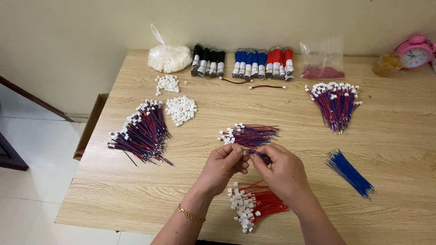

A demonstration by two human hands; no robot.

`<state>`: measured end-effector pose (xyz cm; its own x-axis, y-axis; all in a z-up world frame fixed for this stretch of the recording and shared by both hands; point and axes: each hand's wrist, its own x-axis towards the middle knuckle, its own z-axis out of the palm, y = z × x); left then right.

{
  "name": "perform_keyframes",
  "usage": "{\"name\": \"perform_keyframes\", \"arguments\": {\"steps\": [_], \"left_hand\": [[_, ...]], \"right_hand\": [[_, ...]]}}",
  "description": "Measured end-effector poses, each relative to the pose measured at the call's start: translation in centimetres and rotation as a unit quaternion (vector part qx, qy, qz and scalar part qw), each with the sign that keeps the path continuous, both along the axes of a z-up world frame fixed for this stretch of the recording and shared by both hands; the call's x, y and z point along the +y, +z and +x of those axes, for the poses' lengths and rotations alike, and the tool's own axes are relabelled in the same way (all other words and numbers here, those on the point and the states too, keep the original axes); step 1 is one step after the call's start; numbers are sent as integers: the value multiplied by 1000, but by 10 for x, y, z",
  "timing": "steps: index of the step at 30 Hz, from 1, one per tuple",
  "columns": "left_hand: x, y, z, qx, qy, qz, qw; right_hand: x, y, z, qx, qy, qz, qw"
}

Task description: The person assembles wire harnesses by inserting red and blue wires into white plastic connectors. They pick up individual wires from piles on the table and slide them into the connector ends, then place the completed units into a growing stack.

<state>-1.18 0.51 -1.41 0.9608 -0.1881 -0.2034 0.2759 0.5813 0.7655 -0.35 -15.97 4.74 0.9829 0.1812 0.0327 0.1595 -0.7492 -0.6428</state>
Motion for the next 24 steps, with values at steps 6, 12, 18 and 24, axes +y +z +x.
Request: {"name": "perform_keyframes", "arguments": {"steps": [6, 12, 18, 24], "left_hand": [[-2, -8, 2, -9, 12, -4, 1000], [-5, -24, 6, 0, 42, 73, 996], [-4, -13, 2, 14, 49, 52, 997], [-9, -14, 4, 6, 59, 59, 996]], "right_hand": [[0, 5, 1, 12, 17, 19, 1000], [-1, 0, 7, -1, 51, 96, 994], [2, 0, 6, 35, 41, 138, 989], [2, -6, 6, 33, 22, 134, 990]]}}
